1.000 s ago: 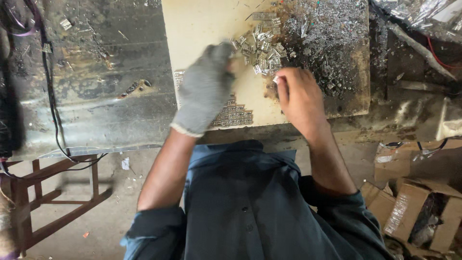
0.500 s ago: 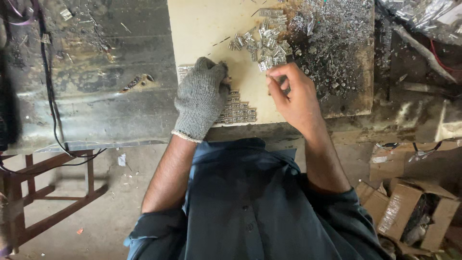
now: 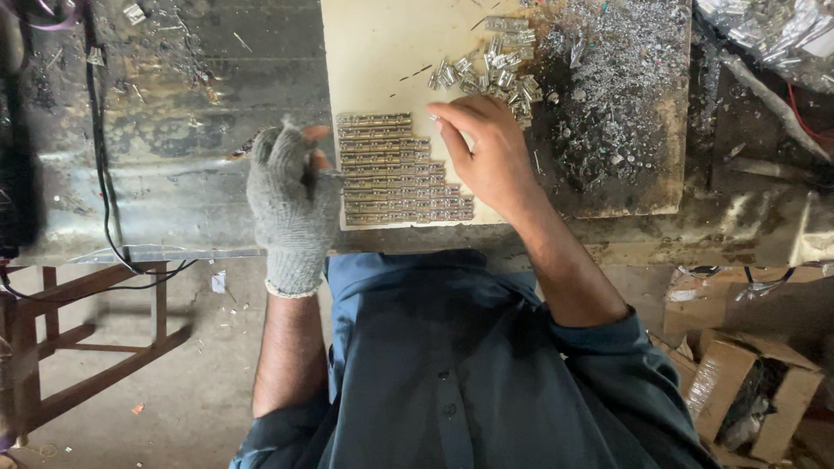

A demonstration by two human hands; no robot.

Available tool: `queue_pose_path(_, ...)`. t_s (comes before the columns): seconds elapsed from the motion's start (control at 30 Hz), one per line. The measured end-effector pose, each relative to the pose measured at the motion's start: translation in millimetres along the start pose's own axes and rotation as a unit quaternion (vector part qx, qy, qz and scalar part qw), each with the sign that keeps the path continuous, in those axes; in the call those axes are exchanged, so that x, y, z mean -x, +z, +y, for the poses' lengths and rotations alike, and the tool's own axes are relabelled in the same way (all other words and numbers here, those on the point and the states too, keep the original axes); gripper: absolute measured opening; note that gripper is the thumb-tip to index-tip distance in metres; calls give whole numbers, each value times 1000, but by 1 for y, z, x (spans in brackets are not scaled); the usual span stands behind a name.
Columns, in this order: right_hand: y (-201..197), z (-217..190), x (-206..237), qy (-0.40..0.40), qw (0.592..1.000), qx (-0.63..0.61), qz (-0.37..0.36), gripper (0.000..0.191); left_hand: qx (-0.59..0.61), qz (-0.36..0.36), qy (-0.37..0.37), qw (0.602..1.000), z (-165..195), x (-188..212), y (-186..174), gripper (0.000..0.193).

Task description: The person picks small metallic components one at a time from a pile on the workbench and places them into neat rows on a flat board, gradually building a grid of aligned parts. They continue filling the rows across the episode, occasionally reaching back to the pile for more components.

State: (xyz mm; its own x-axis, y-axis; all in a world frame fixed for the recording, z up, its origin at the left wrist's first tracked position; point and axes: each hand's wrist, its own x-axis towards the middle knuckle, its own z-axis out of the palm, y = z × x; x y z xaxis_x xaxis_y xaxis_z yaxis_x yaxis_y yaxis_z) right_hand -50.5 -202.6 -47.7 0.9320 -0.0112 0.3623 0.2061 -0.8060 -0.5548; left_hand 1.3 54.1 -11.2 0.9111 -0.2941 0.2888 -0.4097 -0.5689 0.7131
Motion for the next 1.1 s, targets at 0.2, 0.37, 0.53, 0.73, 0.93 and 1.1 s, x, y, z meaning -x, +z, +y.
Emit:
queue_pose_path(0.2, 14, 6, 0, 48, 996, 73, -35, 6, 36, 39, 21, 998, -23, 14, 4, 25)
queue_pose_path(0.37, 18, 11, 3, 20, 994, 97, -48, 5, 34, 15, -10, 999, -20, 14, 6, 22)
queue_pose_path(0.53, 9, 19, 9, 37, 997, 67, -7, 12, 42, 23, 8, 999, -11, 8, 6, 21)
queue_pose_path(0.73, -2, 36, -11, 39, 986, 164, -20, 21, -5, -24, 65, 998, -3, -19, 21, 23)
queue_pose_path(0.93, 8, 45, -33, 54, 971, 222, -65, 22, -64, -177, 101, 977, 21, -76, 86, 29)
queue_pose_path(1.1, 5, 38, -18, 24, 976, 215, 2, 10, -110, -171, 164, 965, 18, -97, 108, 39)
